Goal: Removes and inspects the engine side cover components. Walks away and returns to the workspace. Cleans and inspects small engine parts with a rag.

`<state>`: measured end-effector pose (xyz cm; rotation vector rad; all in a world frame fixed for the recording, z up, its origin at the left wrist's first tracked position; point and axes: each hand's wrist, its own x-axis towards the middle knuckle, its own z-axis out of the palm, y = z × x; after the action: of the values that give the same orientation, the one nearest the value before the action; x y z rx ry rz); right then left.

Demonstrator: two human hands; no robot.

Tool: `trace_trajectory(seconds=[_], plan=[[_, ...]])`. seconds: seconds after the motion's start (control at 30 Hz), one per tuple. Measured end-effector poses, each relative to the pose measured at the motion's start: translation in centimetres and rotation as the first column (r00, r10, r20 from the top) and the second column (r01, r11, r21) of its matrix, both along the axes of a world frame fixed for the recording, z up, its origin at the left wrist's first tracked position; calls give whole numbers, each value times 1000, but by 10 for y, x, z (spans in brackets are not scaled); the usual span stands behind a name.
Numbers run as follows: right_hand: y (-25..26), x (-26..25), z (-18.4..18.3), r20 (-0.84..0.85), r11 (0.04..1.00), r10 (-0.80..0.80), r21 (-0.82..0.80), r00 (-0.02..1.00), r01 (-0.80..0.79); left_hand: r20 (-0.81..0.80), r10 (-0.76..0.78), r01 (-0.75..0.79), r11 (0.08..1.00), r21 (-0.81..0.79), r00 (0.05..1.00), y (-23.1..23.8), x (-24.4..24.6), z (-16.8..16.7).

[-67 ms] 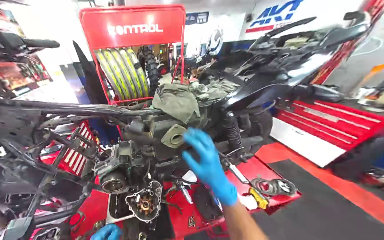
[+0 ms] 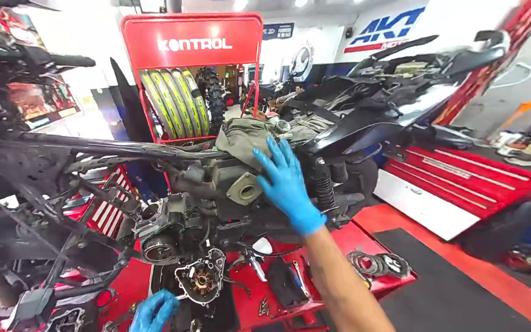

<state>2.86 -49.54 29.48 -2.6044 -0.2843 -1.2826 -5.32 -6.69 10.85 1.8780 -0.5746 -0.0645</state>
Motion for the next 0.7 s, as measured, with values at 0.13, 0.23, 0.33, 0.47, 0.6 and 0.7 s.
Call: trace_trajectory(seconds=[0.13,0.23,0.33,0.47,0.6,0.7], plan=[[-2,20,43,110,962,215,149,970,-230,63,-127,141,937,-319,990,-50,17,32],[58,-43,34,102,829,476,280,874,-484,24,-312,276,797,-537,950,-99,39,62],[95,-104,-12,-70,758,626,287,777,-585,-177,-491,159,568,-807,853,-151,43,75],[108,-133,-47,55,868,468,157,882,-470,-387,-262,-72,741,-668,884,-161,-14,87],[139,-141,-79,-224,847,504,319,834,-426,88,-444,424,888,179,892,-100,-23,89],[161,-160,-136,-330,534,825,719,459,-445,327,-499,438,865,245,802,-45,-19,54]])
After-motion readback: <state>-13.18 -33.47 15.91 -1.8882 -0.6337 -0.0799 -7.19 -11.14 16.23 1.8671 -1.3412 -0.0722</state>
